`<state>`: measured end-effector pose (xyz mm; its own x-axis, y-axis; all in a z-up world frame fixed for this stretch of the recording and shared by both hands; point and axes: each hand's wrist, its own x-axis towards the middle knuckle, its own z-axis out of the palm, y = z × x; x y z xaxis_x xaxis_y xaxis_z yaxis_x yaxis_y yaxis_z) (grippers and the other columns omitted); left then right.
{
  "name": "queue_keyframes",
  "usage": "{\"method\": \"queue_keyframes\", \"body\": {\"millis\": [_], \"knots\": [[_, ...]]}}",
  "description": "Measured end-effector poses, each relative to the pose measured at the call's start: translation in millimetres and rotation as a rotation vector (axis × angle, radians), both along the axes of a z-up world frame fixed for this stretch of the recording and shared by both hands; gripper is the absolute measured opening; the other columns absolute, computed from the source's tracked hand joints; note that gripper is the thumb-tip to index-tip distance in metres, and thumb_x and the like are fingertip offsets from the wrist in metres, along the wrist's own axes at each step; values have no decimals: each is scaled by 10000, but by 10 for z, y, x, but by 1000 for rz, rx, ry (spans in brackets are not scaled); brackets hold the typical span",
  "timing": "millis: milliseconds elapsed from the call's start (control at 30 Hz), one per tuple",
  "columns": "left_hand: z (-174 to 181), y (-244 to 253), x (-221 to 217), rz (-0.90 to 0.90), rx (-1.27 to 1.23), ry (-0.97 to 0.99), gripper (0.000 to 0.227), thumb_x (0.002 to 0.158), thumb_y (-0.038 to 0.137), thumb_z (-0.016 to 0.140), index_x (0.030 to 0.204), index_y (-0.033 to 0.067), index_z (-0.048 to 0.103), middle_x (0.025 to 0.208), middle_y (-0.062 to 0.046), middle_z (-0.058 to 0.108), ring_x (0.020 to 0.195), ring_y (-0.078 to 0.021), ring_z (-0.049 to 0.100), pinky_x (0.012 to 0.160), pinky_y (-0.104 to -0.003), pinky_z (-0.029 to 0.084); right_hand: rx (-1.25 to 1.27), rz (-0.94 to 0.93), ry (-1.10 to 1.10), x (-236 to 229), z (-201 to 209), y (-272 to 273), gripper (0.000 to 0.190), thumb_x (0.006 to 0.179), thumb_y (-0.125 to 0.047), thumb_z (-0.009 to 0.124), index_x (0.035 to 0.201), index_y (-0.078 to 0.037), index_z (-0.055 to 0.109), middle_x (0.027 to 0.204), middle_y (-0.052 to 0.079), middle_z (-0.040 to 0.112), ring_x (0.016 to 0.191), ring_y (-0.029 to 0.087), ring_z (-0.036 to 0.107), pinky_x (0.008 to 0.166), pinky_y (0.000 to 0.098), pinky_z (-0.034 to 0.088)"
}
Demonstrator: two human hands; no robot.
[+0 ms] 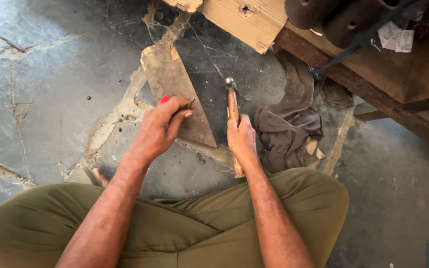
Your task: The person sits on the floor and uses a hammer and nail to punch holes into a small red metal can placed on a wooden block. The person repeatedly hammers the nail into the can, rotates the can, and uses a screwdriver to clear debris from the holes.
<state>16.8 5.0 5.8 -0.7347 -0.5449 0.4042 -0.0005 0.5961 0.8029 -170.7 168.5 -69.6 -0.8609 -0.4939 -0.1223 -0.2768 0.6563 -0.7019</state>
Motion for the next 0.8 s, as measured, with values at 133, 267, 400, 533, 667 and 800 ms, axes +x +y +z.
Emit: {"method": "queue_keyframes", "body": {"millis": [133, 267, 400, 533, 667, 800], "knots": [[-25, 18, -41, 21, -28, 61, 201, 991, 127, 689, 1175, 50, 660, 1069, -158, 727, 967, -348, 722, 813, -402, 560, -283, -87, -304, 249, 574, -45, 396, 993, -343, 574, 1272, -66, 533, 686, 21, 553, 488, 120, 544, 407, 315, 470], [-92, -25, -33, 40, -20, 70, 209, 983, 126, 698, 1176, 54, 670, 1067, -158, 725, 979, -358, 712, 813, -411, 556, -565, 65, -247, 607, 1297, 126, 293, 1069, -245, 567, 1270, -37, 525, 783, -20, 541, 544, 51, 519, 457, 243, 443], [-159, -12, -3, 21, 6, 46, 195, 994, 119, 694, 1179, 60, 676, 1065, -150, 727, 983, -358, 710, 808, -408, 554, -347, 167, -104, 956, 1799, 451, 509, 1023, -238, 546, 1492, -67, 445, 777, 11, 625, 529, 74, 569, 468, 251, 481], [-95, 2, 0, 14, 23, 97, 206, 980, 110, 687, 1179, 59, 667, 1063, -143, 727, 970, -341, 718, 814, -402, 556, -115, 283, -48, 1064, 2041, 377, 648, 997, -254, 592, 1589, -123, 366, 690, 56, 645, 516, 108, 601, 491, 282, 507], [-54, -9, 12, 12, 33, 106, 210, 979, 111, 689, 1180, 54, 665, 1053, -145, 726, 969, -345, 713, 811, -405, 552, -79, 318, 116, 1083, 2414, 327, 685, 979, -215, 602, 1605, -141, 335, 809, 26, 701, 569, 87, 611, 510, 280, 532], [-124, 21, 61, 1, 81, 72, 200, 994, 122, 688, 1184, 60, 670, 1059, -150, 722, 970, -347, 709, 806, -404, 556, -529, 165, 149, 1199, 2727, 541, 661, 1042, -166, 531, 1669, -162, 321, 860, 45, 648, 615, 126, 562, 499, 274, 502]]}}
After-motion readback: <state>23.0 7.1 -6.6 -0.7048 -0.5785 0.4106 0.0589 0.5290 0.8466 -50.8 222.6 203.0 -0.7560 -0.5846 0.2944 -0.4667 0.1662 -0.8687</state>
